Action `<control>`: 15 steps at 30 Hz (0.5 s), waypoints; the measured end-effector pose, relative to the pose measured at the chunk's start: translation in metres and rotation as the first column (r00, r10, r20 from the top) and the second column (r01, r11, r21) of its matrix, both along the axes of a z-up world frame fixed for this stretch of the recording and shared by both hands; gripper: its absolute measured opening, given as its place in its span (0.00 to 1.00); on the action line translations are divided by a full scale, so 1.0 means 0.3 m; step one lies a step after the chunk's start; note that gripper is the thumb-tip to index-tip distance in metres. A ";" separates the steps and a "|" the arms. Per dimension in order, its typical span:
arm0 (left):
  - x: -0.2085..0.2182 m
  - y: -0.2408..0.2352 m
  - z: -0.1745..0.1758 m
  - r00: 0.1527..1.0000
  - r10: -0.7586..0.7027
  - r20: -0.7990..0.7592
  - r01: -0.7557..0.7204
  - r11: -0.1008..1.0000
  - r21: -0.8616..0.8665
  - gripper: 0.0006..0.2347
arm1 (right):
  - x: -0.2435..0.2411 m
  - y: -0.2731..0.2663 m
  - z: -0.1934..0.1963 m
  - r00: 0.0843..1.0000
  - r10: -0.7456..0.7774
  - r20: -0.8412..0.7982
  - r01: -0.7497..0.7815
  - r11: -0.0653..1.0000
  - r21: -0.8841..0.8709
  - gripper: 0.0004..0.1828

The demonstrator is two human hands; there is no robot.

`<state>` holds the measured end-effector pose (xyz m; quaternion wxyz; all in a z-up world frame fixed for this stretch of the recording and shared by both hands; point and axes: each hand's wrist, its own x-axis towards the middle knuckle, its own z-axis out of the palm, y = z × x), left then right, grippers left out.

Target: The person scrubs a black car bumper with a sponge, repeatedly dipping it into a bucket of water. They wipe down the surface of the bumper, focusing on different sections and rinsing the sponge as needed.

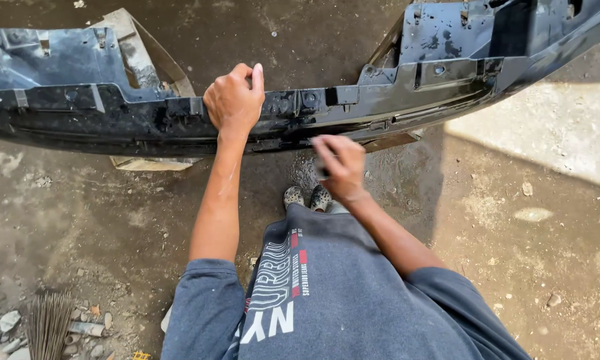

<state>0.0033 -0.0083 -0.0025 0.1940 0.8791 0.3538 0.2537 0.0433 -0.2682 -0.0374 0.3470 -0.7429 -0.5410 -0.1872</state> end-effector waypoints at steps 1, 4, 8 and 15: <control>0.000 -0.003 0.009 1.000 0.005 -0.004 -0.005 1.000 0.001 0.14 | 0.004 -0.002 0.025 1.000 0.005 -0.004 -0.005 1.000 0.001 0.28; 0.006 0.008 0.017 1.000 -0.008 -0.016 0.006 0.993 -0.119 0.15 | 0.051 -0.034 0.071 0.982 0.035 0.184 -0.012 0.992 -0.124 0.29; 0.005 0.015 -0.002 1.000 0.000 -0.014 -0.001 0.998 -0.057 0.15 | 0.101 -0.097 0.027 0.998 -0.033 0.061 0.034 0.999 -0.020 0.24; 0.010 0.006 0.005 0.998 0.008 -0.059 -0.007 1.000 0.020 0.15 | -0.023 0.000 0.097 0.998 -0.011 0.057 0.019 0.990 -0.141 0.33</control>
